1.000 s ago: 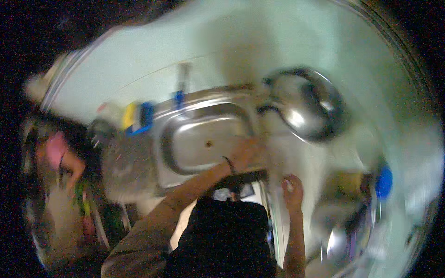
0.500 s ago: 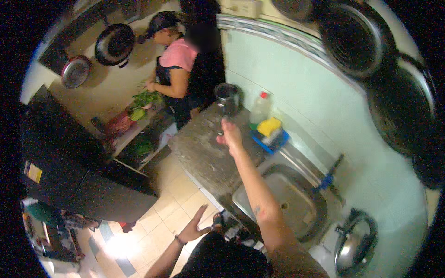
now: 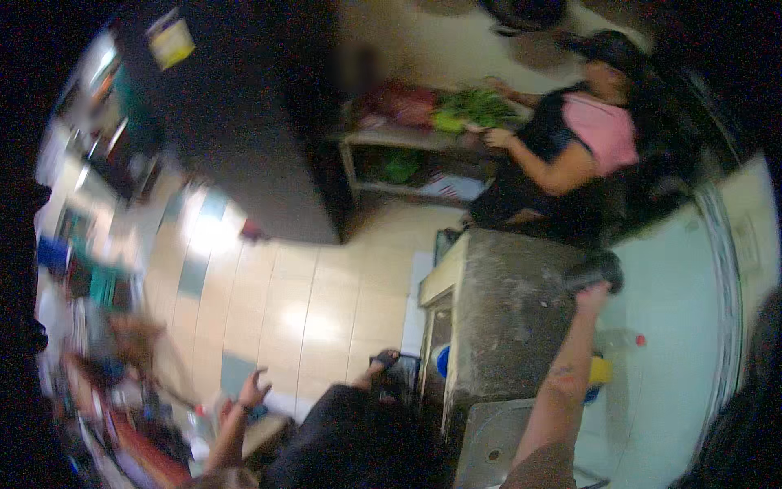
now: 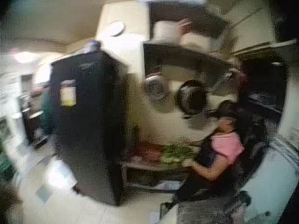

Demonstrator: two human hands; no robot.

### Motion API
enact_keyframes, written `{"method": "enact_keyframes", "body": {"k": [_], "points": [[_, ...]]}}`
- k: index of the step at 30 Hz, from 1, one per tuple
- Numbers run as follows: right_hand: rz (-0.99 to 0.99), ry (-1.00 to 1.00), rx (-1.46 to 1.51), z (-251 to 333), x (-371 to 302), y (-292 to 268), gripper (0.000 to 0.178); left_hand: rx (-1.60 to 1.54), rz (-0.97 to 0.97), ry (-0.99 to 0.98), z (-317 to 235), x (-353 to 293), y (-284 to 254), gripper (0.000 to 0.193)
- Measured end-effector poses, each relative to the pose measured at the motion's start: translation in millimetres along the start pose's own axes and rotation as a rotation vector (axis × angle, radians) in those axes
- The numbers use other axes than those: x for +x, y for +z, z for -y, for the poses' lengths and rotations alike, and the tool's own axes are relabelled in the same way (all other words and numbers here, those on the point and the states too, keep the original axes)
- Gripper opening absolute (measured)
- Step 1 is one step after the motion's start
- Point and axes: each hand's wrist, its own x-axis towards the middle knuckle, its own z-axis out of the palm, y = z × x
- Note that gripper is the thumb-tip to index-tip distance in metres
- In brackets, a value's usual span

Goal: The person chops an onion on a cutting board, transfers the pieces into a bowl, and stores the bowl in the refrigerator. They then wash the cutting board and knife, retrieve a plastic bag from the freezer, and wash a pot in the sink.

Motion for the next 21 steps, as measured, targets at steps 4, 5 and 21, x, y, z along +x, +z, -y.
{"method": "enact_keyframes", "body": {"k": [4, 5, 21], "points": [[-0.156, 0.128, -0.322, -1.3, -77.6, -6.5, 0.043, 0.047, -0.023, -0.009, 52.6, -40.2, 6.1, 0.049], [-0.193, 0.113, -0.378, 0.9, -101.4, -9.4, 0.044, 0.056, -0.035, -0.053, 59.9, -55.8, 8.6, 0.046], [0.351, 0.312, -0.674, -46.3, -535.6, 170.0, 0.051, -0.031, -0.008, -0.342, 241.5, -202.0, -27.1, 0.042]]}}
